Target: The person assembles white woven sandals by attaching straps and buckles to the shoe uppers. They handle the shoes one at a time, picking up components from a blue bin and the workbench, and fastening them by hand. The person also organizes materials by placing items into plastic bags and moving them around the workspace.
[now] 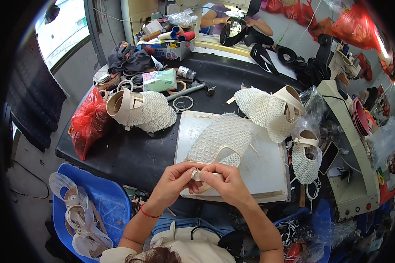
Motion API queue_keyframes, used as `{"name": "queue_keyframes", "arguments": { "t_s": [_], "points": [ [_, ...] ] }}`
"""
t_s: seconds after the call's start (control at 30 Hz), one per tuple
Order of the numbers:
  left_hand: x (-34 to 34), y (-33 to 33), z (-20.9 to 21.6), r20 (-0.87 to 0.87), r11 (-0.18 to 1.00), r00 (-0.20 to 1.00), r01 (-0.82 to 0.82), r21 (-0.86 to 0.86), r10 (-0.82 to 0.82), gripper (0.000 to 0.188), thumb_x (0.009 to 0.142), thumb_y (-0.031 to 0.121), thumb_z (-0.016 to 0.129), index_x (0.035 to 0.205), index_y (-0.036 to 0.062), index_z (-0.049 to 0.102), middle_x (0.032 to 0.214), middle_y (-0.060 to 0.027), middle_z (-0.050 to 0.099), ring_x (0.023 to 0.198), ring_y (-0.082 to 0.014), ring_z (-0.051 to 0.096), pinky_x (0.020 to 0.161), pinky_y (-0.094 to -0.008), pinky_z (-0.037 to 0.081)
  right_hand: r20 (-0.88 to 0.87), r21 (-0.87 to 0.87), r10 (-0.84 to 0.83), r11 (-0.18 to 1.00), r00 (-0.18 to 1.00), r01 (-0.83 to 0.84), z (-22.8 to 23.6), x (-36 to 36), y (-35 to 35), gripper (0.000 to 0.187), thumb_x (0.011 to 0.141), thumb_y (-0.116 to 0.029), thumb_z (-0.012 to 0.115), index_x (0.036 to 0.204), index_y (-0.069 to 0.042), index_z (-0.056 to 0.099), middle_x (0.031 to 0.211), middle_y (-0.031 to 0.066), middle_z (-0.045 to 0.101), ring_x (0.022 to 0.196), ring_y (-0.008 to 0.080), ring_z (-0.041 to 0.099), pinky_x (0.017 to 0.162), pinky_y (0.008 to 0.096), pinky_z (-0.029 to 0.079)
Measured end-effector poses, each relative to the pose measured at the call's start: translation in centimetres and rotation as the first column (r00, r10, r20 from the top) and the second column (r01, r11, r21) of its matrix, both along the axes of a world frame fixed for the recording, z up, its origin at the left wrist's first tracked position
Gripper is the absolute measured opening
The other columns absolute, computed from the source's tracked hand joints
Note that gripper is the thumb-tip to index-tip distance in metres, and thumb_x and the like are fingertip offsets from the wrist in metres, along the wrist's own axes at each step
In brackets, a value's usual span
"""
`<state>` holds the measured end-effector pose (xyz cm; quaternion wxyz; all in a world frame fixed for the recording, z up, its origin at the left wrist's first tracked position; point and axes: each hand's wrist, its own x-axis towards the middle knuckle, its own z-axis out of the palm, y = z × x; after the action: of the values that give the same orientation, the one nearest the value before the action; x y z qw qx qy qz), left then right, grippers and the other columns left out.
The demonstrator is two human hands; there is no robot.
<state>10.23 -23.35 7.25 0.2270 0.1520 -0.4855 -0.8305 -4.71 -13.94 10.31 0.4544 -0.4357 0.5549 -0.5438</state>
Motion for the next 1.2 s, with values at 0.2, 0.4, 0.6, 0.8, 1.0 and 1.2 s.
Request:
{"name": "queue_keyframes", "arguments": {
  "t_s": [0.2, 0.4, 0.6, 0.8, 1.0, 1.2],
  "points": [
    [-0.4, 1.2, 0.3, -0.039, 0.986, 0.988, -0.154, -0.071, 0.151, 0.024, 0.097, 0.013, 0.041, 0.113, 0.0022, 0.055, 0.079, -0.0045, 0.061, 0.066, -0.0063, 0.056, 0.059, -0.0198, 0.048, -0.181, -0.027, -0.113, 0.994, 0.977, 0.110, 0.4, 1.3, 0.0, 0.018, 0.091, -0.014, 0.053, 0.088, 0.004, 0.059, 0.078, 0.0036, 0.061, 0.073, 0.0063, 0.055, 0.066, 0.0211, 0.045],
    [-0.9, 1.7, -0.4, -0.042, 0.975, 0.985, -0.173, -0.137, 0.169, 0.022, 0.097, 0.013, 0.042, 0.112, 0.0017, 0.054, 0.077, -0.0039, 0.060, 0.063, -0.0055, 0.055, 0.057, -0.0189, 0.047, -0.133, -0.023, -0.102, 0.995, 0.986, 0.100, -0.1, 1.3, 0.0, 0.016, 0.089, -0.013, 0.055, 0.092, 0.003, 0.058, 0.079, 0.0040, 0.063, 0.069, 0.0064, 0.056, 0.061, 0.0225, 0.044],
    [-0.5, 1.7, 0.4, -0.035, 0.974, 0.979, -0.203, -0.097, 0.200, 0.023, 0.097, 0.016, 0.043, 0.112, 0.0013, 0.052, 0.072, -0.0020, 0.057, 0.059, -0.0046, 0.052, 0.054, -0.0180, 0.043, -0.669, -0.222, -0.272, 0.961, 0.692, 0.164, 0.1, 1.1, 0.1, 0.014, 0.085, -0.011, 0.058, 0.096, -0.002, 0.059, 0.082, 0.0065, 0.061, 0.080, 0.0178, 0.056, 0.074, 0.0305, 0.040],
    [-0.1, 0.6, 0.1, -0.042, 0.996, 0.996, -0.077, 0.051, 0.079, 0.023, 0.097, 0.020, 0.044, 0.110, 0.0032, 0.053, 0.072, -0.0004, 0.057, 0.059, -0.0038, 0.050, 0.054, -0.0166, 0.041, -0.773, -0.434, -0.355, 0.900, 0.526, -0.030, -0.1, 0.1, 0.3, 0.026, 0.076, -0.007, 0.066, 0.101, -0.006, 0.060, 0.081, 0.0057, 0.056, 0.074, 0.0224, 0.052, 0.072, 0.0344, 0.036],
    [-0.6, 0.7, 0.2, -0.066, 0.989, 0.995, -0.069, 0.134, 0.079, 0.024, 0.096, 0.021, 0.045, 0.111, 0.0039, 0.053, 0.072, 0.0010, 0.056, 0.059, -0.0032, 0.050, 0.053, -0.0160, 0.039, -0.805, -0.556, -0.509, 0.826, 0.306, -0.089, -1.4, 0.5, -0.1, 0.026, 0.073, -0.002, 0.066, 0.098, -0.003, 0.059, 0.076, 0.0078, 0.051, 0.069, 0.0254, 0.048, 0.063, 0.0353, 0.036],
    [-0.8, 0.3, -0.6, -0.091, 0.978, 0.996, 0.019, 0.209, 0.000, 0.023, 0.096, 0.017, 0.045, 0.113, 0.0034, 0.052, 0.075, 0.0007, 0.055, 0.062, -0.0029, 0.051, 0.054, -0.0147, 0.042, -0.825, -0.520, -0.443, 0.839, 0.350, -0.163, -1.2, 0.3, -0.5, 0.023, 0.073, -0.002, 0.066, 0.094, -0.002, 0.058, 0.076, 0.0101, 0.051, 0.068, 0.0274, 0.048, 0.061, 0.0358, 0.037]
  ]
}}
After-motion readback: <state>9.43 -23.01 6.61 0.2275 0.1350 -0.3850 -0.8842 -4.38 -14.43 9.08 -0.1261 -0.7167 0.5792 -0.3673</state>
